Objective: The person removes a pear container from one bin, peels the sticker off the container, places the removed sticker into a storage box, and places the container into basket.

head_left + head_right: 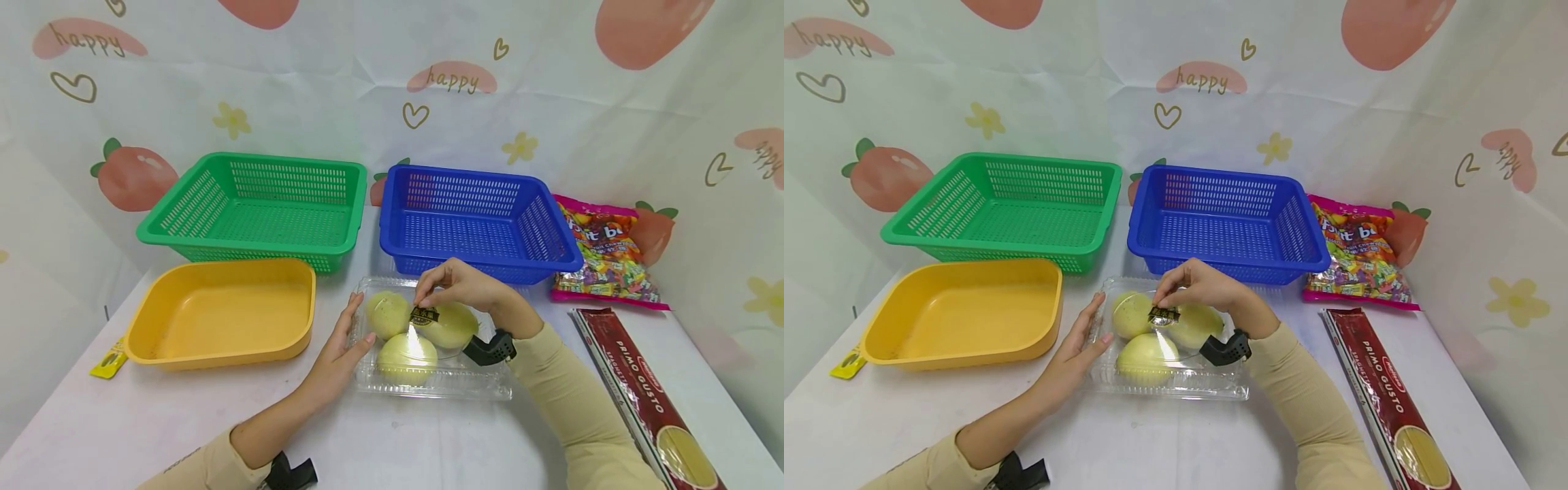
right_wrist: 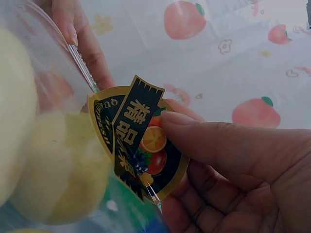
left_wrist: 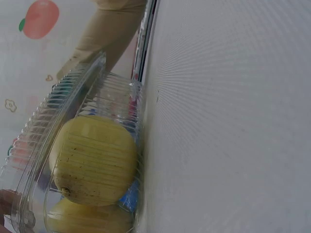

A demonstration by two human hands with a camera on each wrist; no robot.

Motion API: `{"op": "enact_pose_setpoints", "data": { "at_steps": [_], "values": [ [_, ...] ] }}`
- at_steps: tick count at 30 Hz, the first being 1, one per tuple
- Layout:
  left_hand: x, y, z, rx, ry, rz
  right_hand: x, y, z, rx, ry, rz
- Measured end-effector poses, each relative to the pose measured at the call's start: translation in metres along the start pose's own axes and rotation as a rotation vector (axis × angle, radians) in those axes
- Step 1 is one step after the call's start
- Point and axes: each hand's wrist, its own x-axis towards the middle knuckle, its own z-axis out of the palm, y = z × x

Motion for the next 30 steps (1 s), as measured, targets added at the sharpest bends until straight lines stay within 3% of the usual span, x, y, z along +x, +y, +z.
{"op": "enact_pose_setpoints", "data": {
  "at_steps": [7,16,30],
  "values": [
    [-0.0003,-0.0009,-0.0001,-0.008,-0.007,0.000,0.0005,0.0002,0.0008,-0.012,0.010,-0.007],
    [-0.0011,0.0012,-0.0002,-0.012,-0.012,-0.012,0.0012,-0.0003,0.0026,-0.122,0.040,-0.038],
    [-0.0004,0.0015,0.0001,0.000,-0.006,0.002,-0.0005,0.0025,0.0036,-0.017,0.067,-0.060]
  ]
}}
